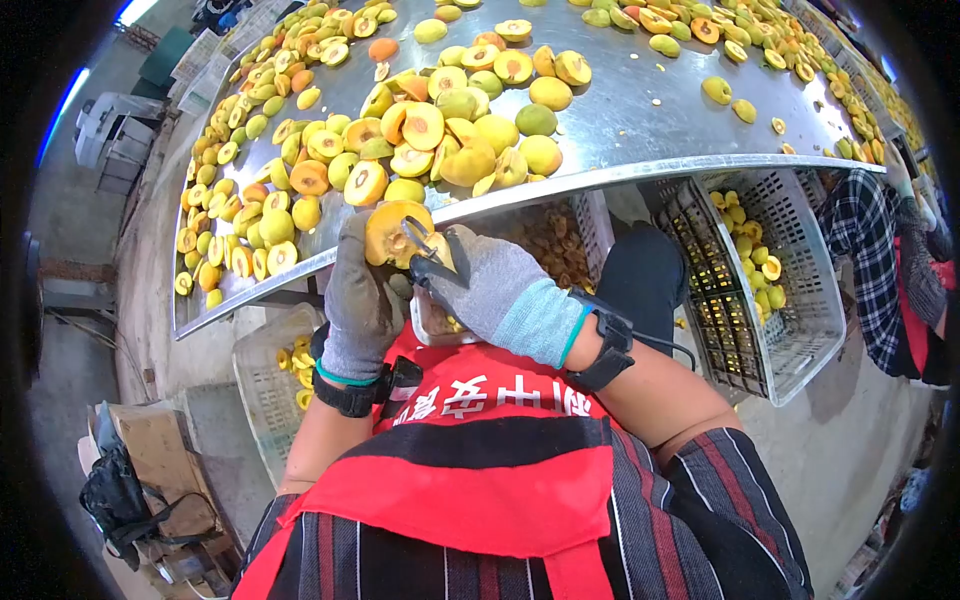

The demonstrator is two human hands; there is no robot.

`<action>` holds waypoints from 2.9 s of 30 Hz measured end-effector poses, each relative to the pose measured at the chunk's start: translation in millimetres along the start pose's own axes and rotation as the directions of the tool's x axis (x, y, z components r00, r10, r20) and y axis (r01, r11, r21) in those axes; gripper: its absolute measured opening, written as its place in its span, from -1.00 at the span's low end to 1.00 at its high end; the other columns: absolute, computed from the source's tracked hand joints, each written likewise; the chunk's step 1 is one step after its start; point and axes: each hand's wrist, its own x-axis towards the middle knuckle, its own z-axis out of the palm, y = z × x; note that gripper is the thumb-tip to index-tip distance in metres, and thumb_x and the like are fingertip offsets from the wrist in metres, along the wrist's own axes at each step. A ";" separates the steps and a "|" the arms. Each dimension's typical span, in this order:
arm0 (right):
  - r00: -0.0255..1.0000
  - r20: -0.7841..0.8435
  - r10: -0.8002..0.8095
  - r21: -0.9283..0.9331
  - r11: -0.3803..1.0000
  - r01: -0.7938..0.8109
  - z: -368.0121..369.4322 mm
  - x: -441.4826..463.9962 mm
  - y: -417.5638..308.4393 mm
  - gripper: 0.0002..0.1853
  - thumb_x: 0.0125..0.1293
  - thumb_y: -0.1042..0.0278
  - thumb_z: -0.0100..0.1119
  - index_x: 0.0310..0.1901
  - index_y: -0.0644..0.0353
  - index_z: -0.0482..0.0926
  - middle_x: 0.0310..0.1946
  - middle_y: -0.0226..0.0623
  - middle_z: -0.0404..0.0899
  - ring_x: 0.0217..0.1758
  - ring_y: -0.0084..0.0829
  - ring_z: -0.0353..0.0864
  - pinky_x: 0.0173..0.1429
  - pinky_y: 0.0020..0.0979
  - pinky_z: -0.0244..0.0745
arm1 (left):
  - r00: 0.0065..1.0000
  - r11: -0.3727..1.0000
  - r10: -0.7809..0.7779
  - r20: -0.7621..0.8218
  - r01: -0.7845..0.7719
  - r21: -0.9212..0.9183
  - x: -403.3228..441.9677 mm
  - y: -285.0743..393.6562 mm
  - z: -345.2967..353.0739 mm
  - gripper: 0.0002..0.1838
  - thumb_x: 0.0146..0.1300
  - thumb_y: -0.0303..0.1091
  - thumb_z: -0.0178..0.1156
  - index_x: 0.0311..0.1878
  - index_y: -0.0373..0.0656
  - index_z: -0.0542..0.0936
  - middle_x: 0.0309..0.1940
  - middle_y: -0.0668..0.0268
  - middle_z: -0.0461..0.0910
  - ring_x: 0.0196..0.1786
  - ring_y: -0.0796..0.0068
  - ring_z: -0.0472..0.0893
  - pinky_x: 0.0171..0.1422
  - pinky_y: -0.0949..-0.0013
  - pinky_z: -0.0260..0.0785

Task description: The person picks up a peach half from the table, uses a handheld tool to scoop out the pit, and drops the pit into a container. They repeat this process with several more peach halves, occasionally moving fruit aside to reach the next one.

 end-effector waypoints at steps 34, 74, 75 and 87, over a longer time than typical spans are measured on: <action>0.811 0.583 0.057 0.556 0.700 -0.448 6.4 -1.5 -2.8 -0.73 0.31 0.10 0.00 -0.41 0.11 0.39 -0.73 -0.45 0.35 -0.75 -0.63 0.38 -0.75 -0.53 0.22 | 0.844 0.592 -0.238 0.480 0.518 -0.617 12.1 38.2 -2.6 -0.71 0.20 -0.34 0.10 -0.11 -0.37 0.51 -0.30 0.13 0.59 -0.23 0.40 0.60 -0.14 0.37 0.48; 0.875 0.389 0.290 0.763 0.431 -0.482 -24.3 -36.1 70.8 -0.39 0.32 -0.24 -0.22 -0.32 0.28 0.48 -0.73 -0.28 0.41 -0.79 -0.45 0.36 -0.72 -0.47 0.23 | 0.895 0.832 -0.428 -0.126 0.445 0.332 102.8 -38.1 -46.1 -0.49 0.18 -0.19 0.19 0.12 -0.30 0.38 -0.25 0.11 0.59 -0.33 0.42 0.62 -0.43 0.43 0.45; 0.888 0.363 0.281 0.797 0.400 -0.452 -23.9 -31.6 68.2 -0.39 0.32 -0.24 -0.22 -0.29 0.28 0.49 -0.70 -0.29 0.42 -0.76 -0.45 0.38 -0.70 -0.47 0.24 | 0.863 0.863 -0.504 -0.041 0.505 -0.001 93.6 -31.1 -52.5 -0.56 0.20 -0.22 0.17 0.07 -0.29 0.40 -0.29 0.13 0.58 -0.37 0.45 0.60 -0.47 0.45 0.44; 0.956 0.074 0.285 0.817 0.533 -0.222 6.7 13.5 17.2 -0.66 0.26 0.08 0.11 -0.12 0.19 0.50 -0.42 -0.37 0.52 -0.54 -0.57 0.43 -0.48 -0.50 0.36 | 0.972 0.765 -0.059 0.227 0.191 -0.615 1.3 12.9 0.5 -0.29 0.07 -0.10 0.28 0.23 -0.20 0.25 0.11 0.22 0.37 0.11 0.38 0.43 0.17 0.28 0.34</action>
